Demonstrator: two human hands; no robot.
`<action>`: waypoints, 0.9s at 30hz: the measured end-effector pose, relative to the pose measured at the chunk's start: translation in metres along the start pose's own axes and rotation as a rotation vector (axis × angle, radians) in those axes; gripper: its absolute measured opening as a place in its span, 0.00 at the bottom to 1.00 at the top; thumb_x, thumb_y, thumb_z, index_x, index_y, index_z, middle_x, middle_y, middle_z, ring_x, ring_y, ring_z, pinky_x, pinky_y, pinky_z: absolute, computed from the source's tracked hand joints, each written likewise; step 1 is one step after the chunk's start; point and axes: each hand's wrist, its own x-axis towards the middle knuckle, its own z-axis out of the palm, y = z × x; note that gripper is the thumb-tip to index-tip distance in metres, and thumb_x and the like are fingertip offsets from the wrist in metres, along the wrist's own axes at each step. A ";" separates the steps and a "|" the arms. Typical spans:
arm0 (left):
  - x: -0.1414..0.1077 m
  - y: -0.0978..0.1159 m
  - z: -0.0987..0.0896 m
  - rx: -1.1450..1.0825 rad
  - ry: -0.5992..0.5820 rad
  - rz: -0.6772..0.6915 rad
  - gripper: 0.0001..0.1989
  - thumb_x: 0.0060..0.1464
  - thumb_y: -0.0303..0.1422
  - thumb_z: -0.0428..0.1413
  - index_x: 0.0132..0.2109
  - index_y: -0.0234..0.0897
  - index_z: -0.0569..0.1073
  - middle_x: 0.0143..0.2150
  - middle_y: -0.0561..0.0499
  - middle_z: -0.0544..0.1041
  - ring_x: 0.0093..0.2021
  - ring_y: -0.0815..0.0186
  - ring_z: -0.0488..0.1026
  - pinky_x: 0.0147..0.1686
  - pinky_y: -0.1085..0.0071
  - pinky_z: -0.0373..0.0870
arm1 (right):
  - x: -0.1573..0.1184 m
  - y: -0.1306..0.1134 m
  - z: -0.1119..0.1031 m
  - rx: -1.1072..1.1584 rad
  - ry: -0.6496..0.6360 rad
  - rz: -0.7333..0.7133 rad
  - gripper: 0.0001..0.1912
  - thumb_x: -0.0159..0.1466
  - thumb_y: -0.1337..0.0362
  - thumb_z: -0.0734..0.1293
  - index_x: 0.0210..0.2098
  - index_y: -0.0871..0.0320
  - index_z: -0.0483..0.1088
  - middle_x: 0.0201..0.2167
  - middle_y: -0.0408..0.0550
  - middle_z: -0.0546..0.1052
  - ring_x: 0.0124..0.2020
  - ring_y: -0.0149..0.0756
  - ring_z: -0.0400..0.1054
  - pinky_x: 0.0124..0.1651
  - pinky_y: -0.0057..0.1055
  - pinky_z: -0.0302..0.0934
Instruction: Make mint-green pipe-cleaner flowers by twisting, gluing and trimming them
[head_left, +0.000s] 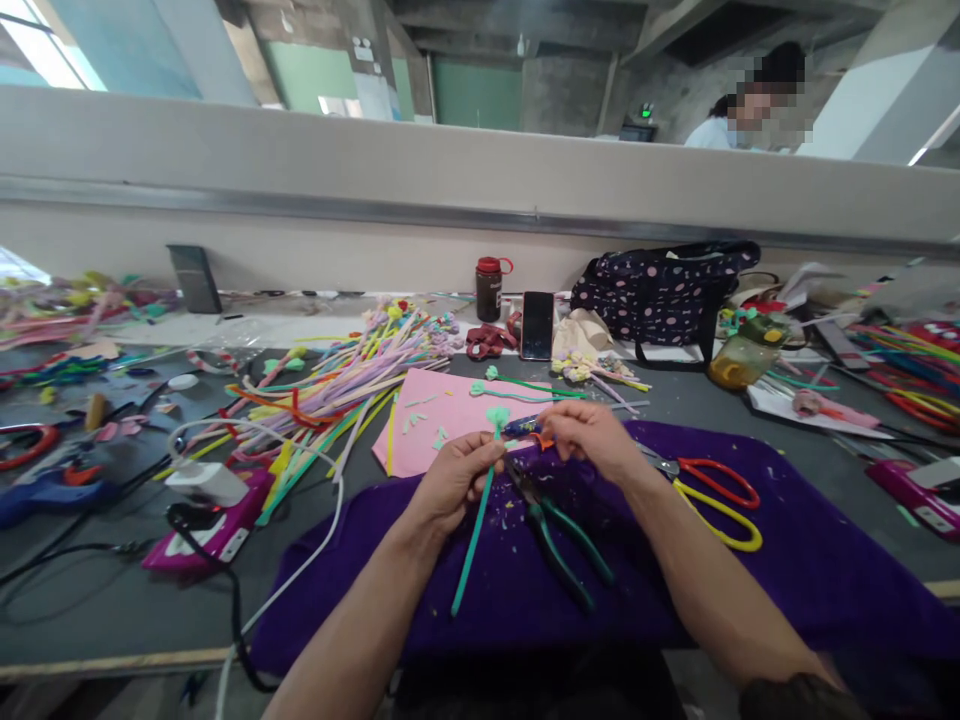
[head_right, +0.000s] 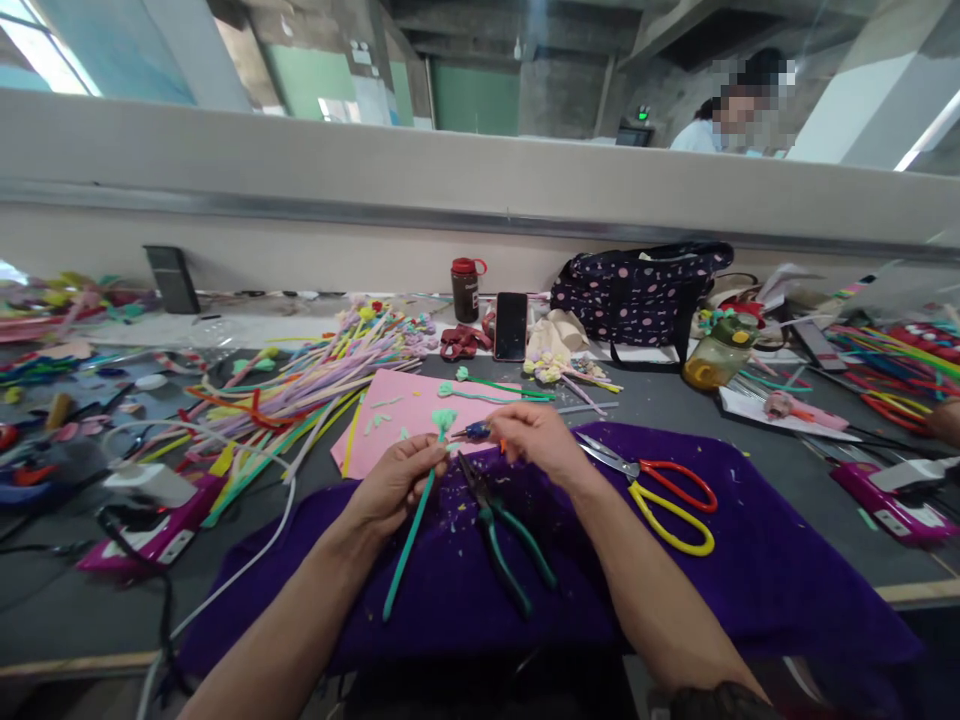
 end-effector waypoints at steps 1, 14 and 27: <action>0.001 0.001 -0.002 -0.021 0.009 0.009 0.14 0.44 0.38 0.59 0.24 0.32 0.65 0.14 0.59 0.62 0.10 0.82 0.49 0.09 0.83 0.42 | 0.002 -0.002 -0.010 -0.093 0.106 -0.048 0.12 0.56 0.57 0.63 0.32 0.60 0.70 0.23 0.43 0.73 0.15 0.24 0.59 0.18 0.22 0.46; -0.002 0.008 -0.005 -0.063 0.014 0.038 0.13 0.44 0.37 0.59 0.24 0.32 0.66 0.15 0.59 0.63 0.11 0.82 0.50 0.09 0.85 0.44 | 0.021 0.031 -0.029 -1.000 0.024 0.108 0.15 0.53 0.52 0.64 0.28 0.58 0.73 0.26 0.46 0.75 0.28 0.34 0.64 0.27 0.26 0.47; -0.001 0.010 -0.010 -0.144 0.025 0.014 0.14 0.41 0.36 0.61 0.26 0.32 0.65 0.16 0.58 0.66 0.10 0.83 0.53 0.09 0.86 0.45 | 0.020 0.024 -0.022 -0.611 -0.011 0.148 0.08 0.50 0.62 0.66 0.27 0.60 0.68 0.17 0.38 0.68 0.18 0.26 0.60 0.21 0.22 0.50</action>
